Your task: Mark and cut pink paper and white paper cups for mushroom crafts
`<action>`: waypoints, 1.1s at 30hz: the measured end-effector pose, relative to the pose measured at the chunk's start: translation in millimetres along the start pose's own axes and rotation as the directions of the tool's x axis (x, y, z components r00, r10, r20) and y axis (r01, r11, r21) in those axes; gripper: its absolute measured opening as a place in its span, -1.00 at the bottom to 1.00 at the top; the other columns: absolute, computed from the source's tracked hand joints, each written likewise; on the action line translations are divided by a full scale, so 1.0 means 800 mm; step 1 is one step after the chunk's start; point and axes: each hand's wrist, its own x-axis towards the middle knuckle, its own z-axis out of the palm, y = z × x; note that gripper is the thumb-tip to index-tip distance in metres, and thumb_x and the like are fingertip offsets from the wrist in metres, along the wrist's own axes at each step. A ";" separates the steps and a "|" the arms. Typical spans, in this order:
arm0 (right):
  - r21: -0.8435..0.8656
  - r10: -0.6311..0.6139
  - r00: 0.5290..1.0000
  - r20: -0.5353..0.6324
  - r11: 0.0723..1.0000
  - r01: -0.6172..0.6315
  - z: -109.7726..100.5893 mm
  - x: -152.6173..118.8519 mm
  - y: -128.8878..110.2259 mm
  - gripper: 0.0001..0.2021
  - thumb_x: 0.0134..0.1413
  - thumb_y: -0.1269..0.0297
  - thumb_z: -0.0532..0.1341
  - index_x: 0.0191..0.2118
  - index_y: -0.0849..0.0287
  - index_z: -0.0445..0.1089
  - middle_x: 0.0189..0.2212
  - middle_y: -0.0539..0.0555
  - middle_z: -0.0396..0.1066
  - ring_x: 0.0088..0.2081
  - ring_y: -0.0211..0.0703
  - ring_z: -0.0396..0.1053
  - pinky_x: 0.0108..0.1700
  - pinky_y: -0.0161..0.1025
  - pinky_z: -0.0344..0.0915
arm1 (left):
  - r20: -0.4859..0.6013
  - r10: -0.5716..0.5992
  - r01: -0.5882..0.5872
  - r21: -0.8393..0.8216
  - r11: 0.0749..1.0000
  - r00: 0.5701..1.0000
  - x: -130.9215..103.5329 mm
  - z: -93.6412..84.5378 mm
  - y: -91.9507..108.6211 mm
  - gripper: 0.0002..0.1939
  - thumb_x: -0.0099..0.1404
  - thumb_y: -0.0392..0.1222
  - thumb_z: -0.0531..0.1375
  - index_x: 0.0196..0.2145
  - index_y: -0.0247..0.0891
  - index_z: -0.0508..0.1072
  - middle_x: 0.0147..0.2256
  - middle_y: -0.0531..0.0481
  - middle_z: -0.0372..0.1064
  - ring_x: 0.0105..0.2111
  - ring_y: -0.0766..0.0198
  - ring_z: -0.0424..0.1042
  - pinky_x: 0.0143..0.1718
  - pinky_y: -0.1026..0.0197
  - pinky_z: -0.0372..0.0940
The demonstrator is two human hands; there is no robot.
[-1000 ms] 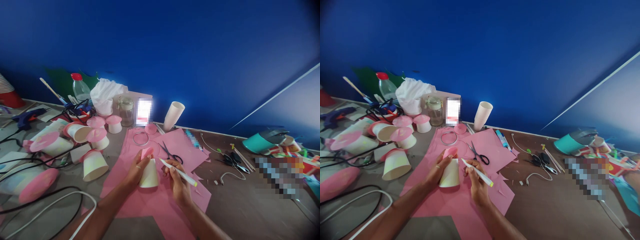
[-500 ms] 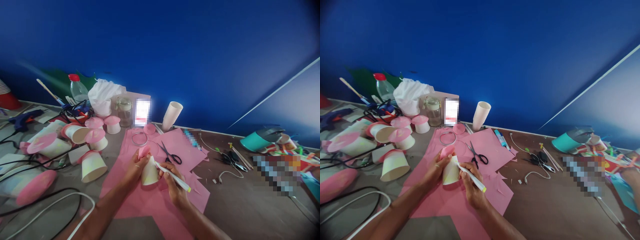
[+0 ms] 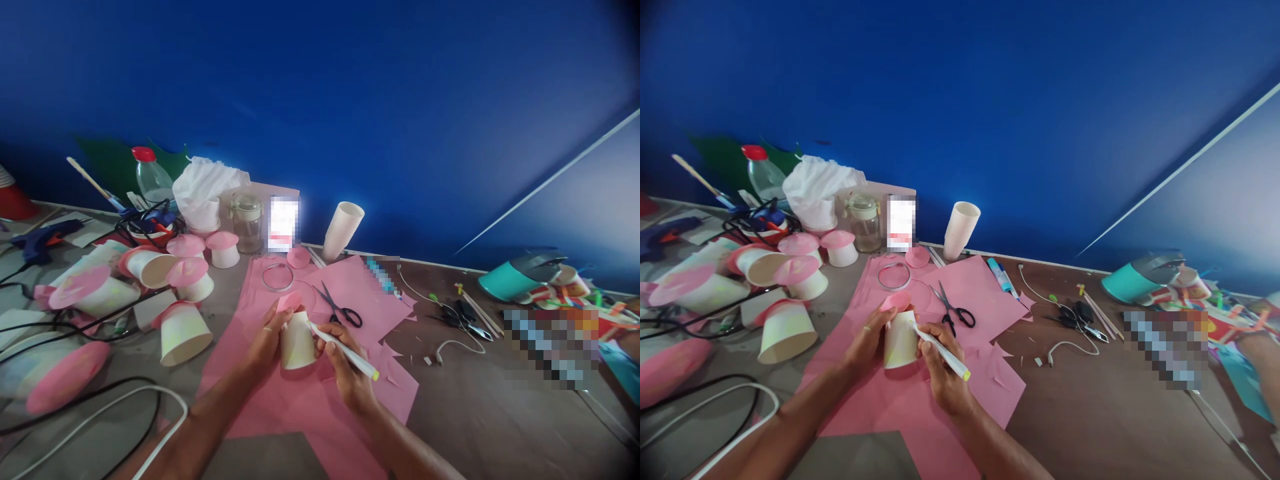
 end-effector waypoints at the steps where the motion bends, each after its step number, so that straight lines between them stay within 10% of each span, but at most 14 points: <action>1: 0.000 -0.006 1.000 -0.005 1.000 0.006 0.000 0.000 0.000 -0.69 0.30 -0.02 0.16 -0.12 0.10 0.48 -0.47 -0.01 0.44 -0.43 -0.18 0.43 -0.36 -0.27 0.41 | -0.007 0.003 -0.003 0.010 1.000 1.000 0.000 0.000 0.000 -0.64 0.10 0.04 0.33 -0.22 -0.21 0.45 -0.36 -0.02 0.51 -0.46 0.15 0.47 -0.45 0.17 0.36; 33: 0.026 -0.009 1.000 0.013 1.000 0.008 0.000 -0.004 0.003 -0.69 0.27 0.00 0.17 -0.33 0.07 0.53 -0.58 -0.04 0.34 -0.56 -0.20 0.27 -0.46 -0.23 0.27 | 0.020 0.099 -0.101 0.194 0.976 0.995 -0.002 -0.001 0.003 -0.34 0.04 0.16 0.42 -0.03 -0.22 0.31 -0.47 0.15 0.35 -0.56 0.32 0.35 -0.55 0.30 0.27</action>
